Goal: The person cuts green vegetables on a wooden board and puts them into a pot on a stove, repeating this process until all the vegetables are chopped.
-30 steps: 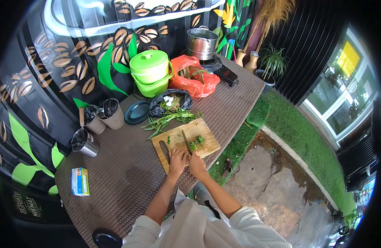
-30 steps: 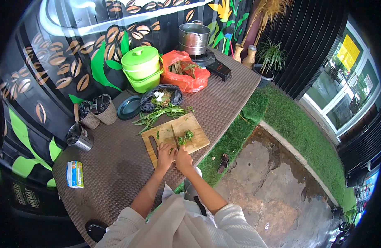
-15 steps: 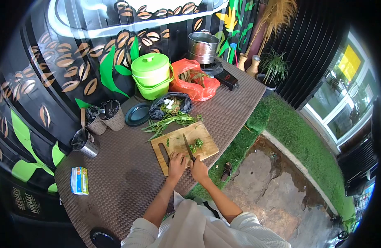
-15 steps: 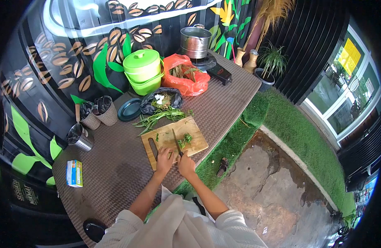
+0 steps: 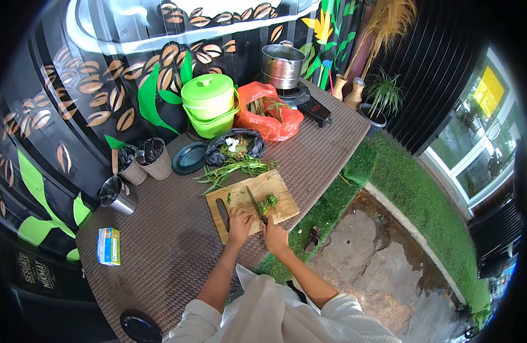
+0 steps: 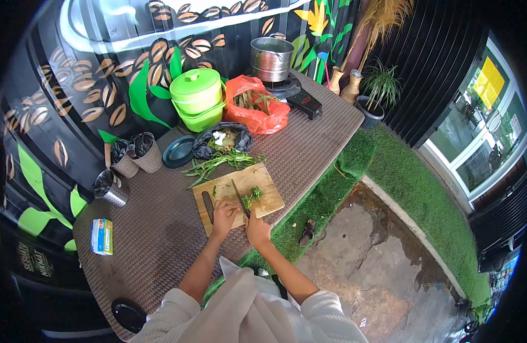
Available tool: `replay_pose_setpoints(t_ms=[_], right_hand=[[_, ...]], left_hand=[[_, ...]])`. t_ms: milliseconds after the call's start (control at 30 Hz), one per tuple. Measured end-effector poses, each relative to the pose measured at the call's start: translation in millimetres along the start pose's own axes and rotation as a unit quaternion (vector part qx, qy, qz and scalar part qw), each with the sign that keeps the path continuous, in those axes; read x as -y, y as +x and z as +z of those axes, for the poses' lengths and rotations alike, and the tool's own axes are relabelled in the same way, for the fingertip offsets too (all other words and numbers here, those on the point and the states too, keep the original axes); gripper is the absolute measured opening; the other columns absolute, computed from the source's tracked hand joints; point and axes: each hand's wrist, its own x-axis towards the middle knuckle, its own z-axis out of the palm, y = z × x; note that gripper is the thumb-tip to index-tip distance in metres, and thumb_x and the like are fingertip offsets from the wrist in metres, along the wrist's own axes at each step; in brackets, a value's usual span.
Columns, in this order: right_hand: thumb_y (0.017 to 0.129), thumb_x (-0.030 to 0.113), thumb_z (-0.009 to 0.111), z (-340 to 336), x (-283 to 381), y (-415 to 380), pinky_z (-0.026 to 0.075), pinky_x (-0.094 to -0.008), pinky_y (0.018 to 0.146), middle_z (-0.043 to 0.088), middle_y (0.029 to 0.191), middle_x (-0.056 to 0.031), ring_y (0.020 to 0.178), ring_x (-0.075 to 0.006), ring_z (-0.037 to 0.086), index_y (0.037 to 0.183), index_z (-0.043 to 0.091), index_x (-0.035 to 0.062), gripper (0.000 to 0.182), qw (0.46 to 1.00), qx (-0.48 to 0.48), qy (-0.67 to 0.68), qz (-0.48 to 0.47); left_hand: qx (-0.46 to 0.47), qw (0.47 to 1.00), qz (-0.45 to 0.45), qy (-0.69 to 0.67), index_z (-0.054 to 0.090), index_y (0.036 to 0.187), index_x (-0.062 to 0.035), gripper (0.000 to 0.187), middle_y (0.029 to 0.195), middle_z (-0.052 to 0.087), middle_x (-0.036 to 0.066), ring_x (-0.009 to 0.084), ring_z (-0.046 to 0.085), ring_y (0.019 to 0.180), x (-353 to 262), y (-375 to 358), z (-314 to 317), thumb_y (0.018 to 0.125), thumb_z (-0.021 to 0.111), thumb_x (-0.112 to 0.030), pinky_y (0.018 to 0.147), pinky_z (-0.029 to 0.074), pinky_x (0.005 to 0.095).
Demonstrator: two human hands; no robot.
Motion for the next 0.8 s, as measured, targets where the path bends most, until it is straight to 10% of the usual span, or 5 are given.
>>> replay_pose_setpoints(t_ms=[800], right_hand=[[0.092, 0.025, 0.048, 22.7, 20.1, -3.6, 0.054, -0.0442, 0.059, 0.066, 0.072, -0.0189, 0.068, -0.0356, 0.067, 0.103, 0.043, 0.0009, 0.027, 0.992, 0.018, -0.114, 0.043]], left_hand=[[0.011, 1.0, 0.023, 0.0, 0.07, 0.085, -0.0014, 0.011, 0.086, 0.061, 0.011, 0.0304, 0.053, 0.09, 5.6, -3.1, 0.3, 0.078, 0.064, -0.006, 0.082, 0.043, 0.0395]])
